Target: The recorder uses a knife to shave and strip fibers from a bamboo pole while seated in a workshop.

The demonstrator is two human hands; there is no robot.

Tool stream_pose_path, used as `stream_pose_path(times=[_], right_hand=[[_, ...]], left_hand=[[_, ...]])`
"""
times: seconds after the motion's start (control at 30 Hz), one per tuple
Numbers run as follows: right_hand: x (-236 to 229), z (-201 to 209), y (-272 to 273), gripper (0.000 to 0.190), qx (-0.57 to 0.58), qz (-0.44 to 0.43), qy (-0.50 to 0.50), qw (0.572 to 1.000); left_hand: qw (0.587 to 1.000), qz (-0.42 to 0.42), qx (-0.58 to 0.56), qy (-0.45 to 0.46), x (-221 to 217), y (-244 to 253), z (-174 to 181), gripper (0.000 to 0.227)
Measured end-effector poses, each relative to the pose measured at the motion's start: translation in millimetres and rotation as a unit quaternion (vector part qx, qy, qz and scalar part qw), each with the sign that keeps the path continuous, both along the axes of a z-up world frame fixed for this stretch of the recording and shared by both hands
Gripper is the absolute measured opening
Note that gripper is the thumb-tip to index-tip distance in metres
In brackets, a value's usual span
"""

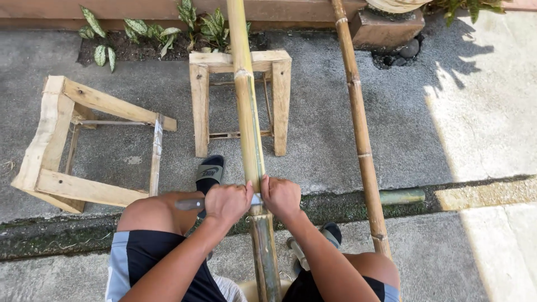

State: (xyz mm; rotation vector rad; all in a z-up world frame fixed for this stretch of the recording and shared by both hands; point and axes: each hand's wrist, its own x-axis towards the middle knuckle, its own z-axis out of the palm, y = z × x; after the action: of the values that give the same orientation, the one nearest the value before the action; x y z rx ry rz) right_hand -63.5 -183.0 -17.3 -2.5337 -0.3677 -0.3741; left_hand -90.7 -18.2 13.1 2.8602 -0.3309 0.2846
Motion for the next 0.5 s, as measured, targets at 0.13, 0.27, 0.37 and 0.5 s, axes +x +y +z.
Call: stream_pose_path(times=[0.13,0.27,0.37,0.5], right_hand=[[56.9,-1.5,9.4,0.05,0.004,-0.002,-0.018,1.0],[129.5,0.3,23.1,0.053,-0.008,-0.029,-0.03,0.999],[185.9,0.9,32.5,0.056,-0.008,-0.033,-0.027,0.999],[265.3,-1.8,46.3,0.057,-0.031,-0.043,-0.046,0.998]], left_hand=[[1.0,0.012,0.013,0.001,58.8,10.6,2.0,0.059],[0.997,0.022,0.057,0.053,132.7,23.2,6.6,0.063],[0.995,0.028,0.067,0.063,192.5,34.5,4.8,0.065],[0.99,0.05,0.089,0.1,273.4,44.9,10.4,0.071]])
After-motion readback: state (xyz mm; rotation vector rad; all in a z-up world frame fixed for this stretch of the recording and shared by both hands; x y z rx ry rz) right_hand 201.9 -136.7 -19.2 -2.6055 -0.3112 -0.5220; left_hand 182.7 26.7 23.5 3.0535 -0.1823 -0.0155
